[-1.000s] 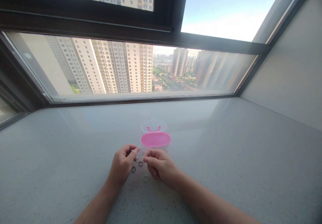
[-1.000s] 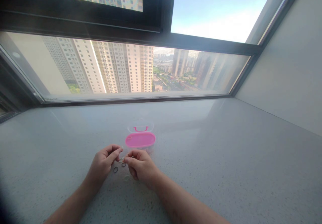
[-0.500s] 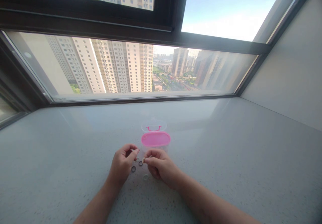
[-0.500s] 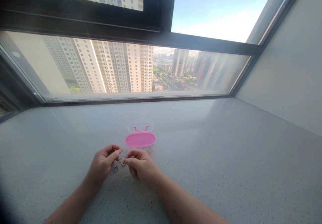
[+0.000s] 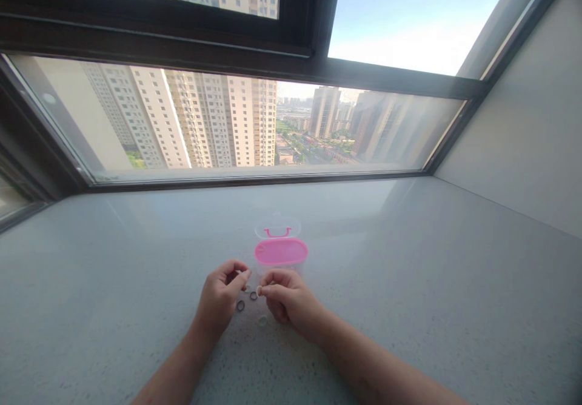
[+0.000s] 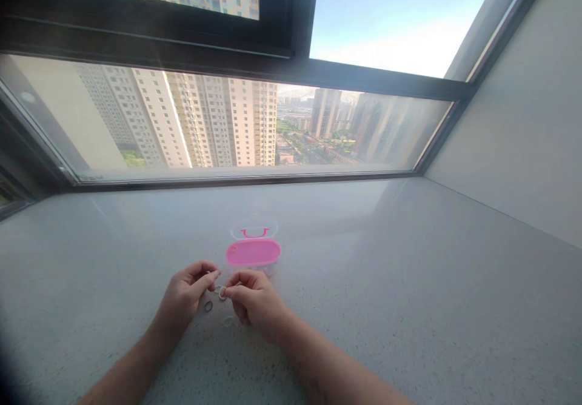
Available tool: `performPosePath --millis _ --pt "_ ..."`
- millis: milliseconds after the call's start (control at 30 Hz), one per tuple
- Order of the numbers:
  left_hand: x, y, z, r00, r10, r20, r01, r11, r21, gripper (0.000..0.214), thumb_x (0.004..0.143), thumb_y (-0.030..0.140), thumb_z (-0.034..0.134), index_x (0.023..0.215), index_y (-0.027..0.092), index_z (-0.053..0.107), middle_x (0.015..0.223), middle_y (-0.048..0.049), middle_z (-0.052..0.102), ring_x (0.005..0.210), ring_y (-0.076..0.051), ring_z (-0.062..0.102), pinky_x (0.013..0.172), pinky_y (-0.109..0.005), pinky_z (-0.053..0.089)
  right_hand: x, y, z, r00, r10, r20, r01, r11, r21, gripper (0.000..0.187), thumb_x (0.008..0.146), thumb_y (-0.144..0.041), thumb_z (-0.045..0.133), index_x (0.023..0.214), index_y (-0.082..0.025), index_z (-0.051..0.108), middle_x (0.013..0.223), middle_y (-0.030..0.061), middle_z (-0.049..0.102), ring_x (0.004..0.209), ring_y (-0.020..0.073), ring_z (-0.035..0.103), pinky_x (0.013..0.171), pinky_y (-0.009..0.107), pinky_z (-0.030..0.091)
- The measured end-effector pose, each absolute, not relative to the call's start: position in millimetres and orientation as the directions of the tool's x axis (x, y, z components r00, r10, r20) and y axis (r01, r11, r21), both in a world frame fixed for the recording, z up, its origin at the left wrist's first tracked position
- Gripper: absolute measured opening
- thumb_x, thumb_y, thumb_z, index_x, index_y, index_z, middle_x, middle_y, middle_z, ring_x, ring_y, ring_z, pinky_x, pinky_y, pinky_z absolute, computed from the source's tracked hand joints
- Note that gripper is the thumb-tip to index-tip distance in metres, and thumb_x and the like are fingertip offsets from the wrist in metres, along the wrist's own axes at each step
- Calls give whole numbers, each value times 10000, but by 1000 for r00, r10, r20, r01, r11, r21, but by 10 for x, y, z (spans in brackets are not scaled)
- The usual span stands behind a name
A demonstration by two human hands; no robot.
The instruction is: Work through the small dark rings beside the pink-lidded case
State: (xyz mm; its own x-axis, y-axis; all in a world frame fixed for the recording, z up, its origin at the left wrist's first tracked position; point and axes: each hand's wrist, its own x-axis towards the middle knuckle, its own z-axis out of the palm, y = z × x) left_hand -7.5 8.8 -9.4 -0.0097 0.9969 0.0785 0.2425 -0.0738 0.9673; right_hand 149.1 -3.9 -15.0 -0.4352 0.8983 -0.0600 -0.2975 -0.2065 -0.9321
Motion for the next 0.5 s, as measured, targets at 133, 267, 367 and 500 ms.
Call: performPosePath --millis 133,267,367,500 --pt "-74 81 -80 -12 997 76 240 -71 968 168 723 322 567 670 163 574 507 41 493 505 -118 463 487 -210 348 1489 -37 -161 -439 897 -44 -312 -198 -929 93 715 -230 590 680 -163 536 329 -106 380 260 45 248 288 172 151" --pt "-78 79 -78 -9 998 70 232 -65 971 163 720 317 572 667 163 577 506 43 492 510 -115 459 490 -208 348 1487 -39 -165 -434 900 -37 -323 -194 -926 88 720 -223 590 683 -160 540 330 -107 385 260 42 254 288 167 155" --pt "-81 78 -74 -3 998 67 231 -65 971 164 721 316 569 658 165 571 507 44 490 511 -114 453 490 -208 342 1483 -40 -160 -425 904 -33 -332 -190 -924 83 717 -214 589 680 -159 540 330 -108 381 259 41 256 285 165 152" --pt "-84 81 -72 7 997 72 243 -72 967 165 730 314 560 659 164 564 510 46 482 517 -113 446 504 -212 340 1478 -37 -159 -423 905 -35 -341 -195 -920 75 708 -201 588 670 -160 538 328 -109 378 255 40 254 275 160 158"
